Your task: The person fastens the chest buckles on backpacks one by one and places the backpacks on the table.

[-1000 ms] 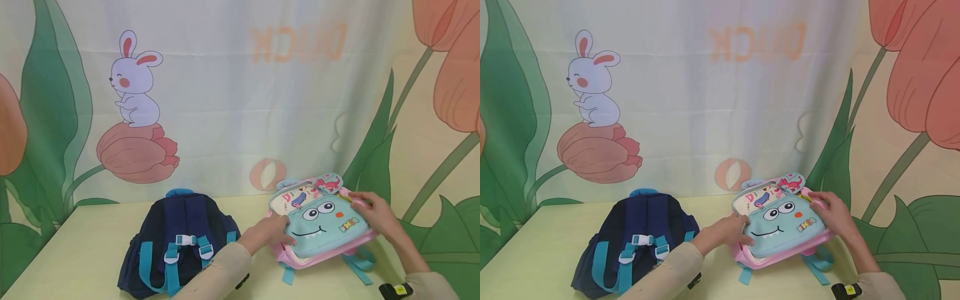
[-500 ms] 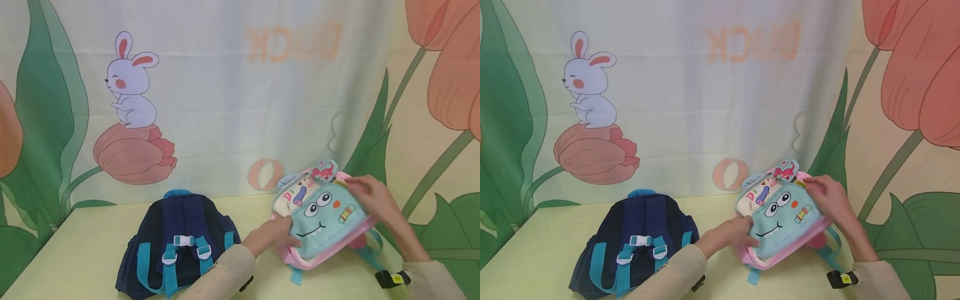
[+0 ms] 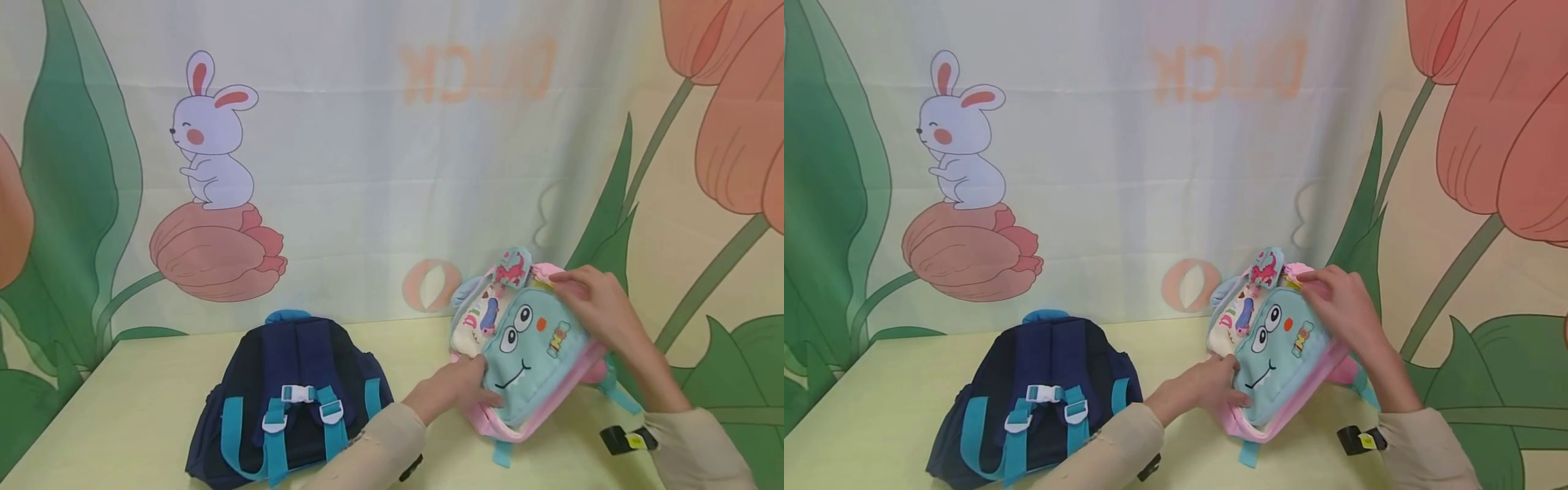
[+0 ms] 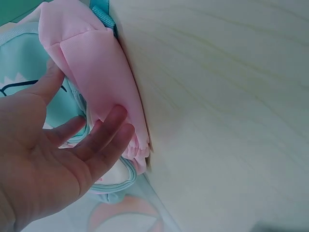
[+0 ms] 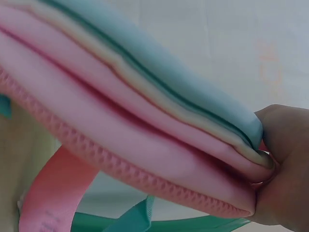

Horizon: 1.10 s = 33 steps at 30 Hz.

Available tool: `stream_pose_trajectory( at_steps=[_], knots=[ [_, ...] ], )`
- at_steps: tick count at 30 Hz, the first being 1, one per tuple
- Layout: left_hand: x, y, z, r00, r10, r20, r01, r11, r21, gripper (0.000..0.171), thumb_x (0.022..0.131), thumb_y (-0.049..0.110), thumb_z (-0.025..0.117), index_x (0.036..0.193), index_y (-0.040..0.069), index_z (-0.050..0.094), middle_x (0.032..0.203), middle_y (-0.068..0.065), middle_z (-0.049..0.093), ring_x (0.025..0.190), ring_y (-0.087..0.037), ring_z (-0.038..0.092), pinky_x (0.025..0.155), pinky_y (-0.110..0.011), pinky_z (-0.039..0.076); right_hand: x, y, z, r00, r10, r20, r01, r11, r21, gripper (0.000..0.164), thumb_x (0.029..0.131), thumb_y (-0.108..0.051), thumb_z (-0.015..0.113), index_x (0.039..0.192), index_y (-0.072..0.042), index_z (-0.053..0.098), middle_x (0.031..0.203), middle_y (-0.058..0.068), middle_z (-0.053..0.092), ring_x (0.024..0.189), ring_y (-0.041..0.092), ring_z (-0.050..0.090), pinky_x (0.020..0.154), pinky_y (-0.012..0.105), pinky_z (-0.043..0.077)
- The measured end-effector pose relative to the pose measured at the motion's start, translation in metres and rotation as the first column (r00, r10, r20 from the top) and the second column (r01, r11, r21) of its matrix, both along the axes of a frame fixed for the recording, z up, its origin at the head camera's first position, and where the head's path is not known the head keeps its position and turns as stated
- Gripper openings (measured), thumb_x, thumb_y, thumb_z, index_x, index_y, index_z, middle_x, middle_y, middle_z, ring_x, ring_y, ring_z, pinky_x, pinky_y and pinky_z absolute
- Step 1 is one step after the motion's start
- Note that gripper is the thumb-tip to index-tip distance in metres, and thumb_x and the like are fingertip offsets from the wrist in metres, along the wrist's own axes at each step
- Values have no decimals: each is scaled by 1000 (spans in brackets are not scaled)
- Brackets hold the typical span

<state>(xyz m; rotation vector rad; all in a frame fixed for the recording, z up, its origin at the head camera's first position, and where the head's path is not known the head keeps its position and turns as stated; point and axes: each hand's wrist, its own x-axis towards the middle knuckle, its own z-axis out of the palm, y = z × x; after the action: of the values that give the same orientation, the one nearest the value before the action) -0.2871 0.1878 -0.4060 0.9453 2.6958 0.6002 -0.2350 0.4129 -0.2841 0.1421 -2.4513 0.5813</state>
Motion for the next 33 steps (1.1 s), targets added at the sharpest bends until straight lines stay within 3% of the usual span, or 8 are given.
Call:
stream_pose_trajectory(
  at_steps=[8, 12, 17, 23, 26, 29, 33],
  knots=[
    [1, 7, 0, 1000, -27, -14, 27, 999, 39, 57, 81, 46, 80, 119, 11, 56, 97, 3, 58, 81, -10, 53, 75, -24, 49, -2, -22, 18, 998, 34, -49, -31, 997, 71, 23, 94, -18, 67, 110, -4, 74, 101, 18, 68, 98, 38, 53, 82, 45, 34],
    [-2, 9, -2, 998, -57, -8, 57, 995, 80, 64, 81, 43, 81, 127, 8, 54, 107, -1, 65, 85, -8, 56, 82, -23, 51, -2, -33, 24, 998, 43, -52, -37, 993, 110, 22, 93, -16, 67, 109, -3, 74, 103, 21, 69, 96, 38, 53, 80, 45, 35],
    [-8, 6, -4, 995, -102, 5, 101, 987, 124, 66, 80, 39, 82, 129, 5, 54, 106, -3, 66, 86, -7, 56, 84, -21, 50, -5, -46, 30, 998, 53, -39, -48, 991, 128, 20, 93, -14, 67, 109, -4, 74, 109, 21, 70, 97, 36, 51, 81, 45, 36],
    [-11, 0, -5, 987, -137, 87, 118, 974, 195, 68, 81, 37, 82, 133, 5, 52, 108, -3, 64, 89, -8, 55, 83, -21, 48, -11, -61, 36, 999, 42, 21, -45, 986, 162, 21, 95, -17, 66, 111, -6, 73, 112, 18, 68, 101, 36, 51, 81, 51, 42],
    [-15, -9, 3, 963, -218, 156, 187, 963, 193, 69, 83, 33, 80, 139, 7, 47, 125, -5, 62, 107, -11, 57, 95, -24, 47, -13, -67, 37, 999, 26, 42, -33, 983, 180, 21, 95, -18, 65, 112, -8, 73, 112, 17, 68, 102, 36, 50, 80, 52, 44],
    [-18, -23, 18, 938, -287, 192, 269, 956, 114, 72, 86, 31, 77, 145, 7, 42, 140, -7, 55, 125, -16, 54, 104, -28, 45, -14, -72, 38, 999, 24, 47, -32, 982, 188, 21, 95, -18, 65, 113, -9, 73, 112, 16, 68, 101, 35, 50, 80, 51, 45],
    [-22, -41, 44, 948, -274, 160, 276, 961, 8, 69, 86, 33, 77, 143, 9, 48, 137, -9, 58, 123, -19, 57, 99, -30, 49, -16, -78, 35, 998, 62, 17, -64, 982, 180, 20, 93, -15, 66, 110, -8, 74, 109, 16, 68, 100, 34, 51, 81, 50, 44]
  ],
)
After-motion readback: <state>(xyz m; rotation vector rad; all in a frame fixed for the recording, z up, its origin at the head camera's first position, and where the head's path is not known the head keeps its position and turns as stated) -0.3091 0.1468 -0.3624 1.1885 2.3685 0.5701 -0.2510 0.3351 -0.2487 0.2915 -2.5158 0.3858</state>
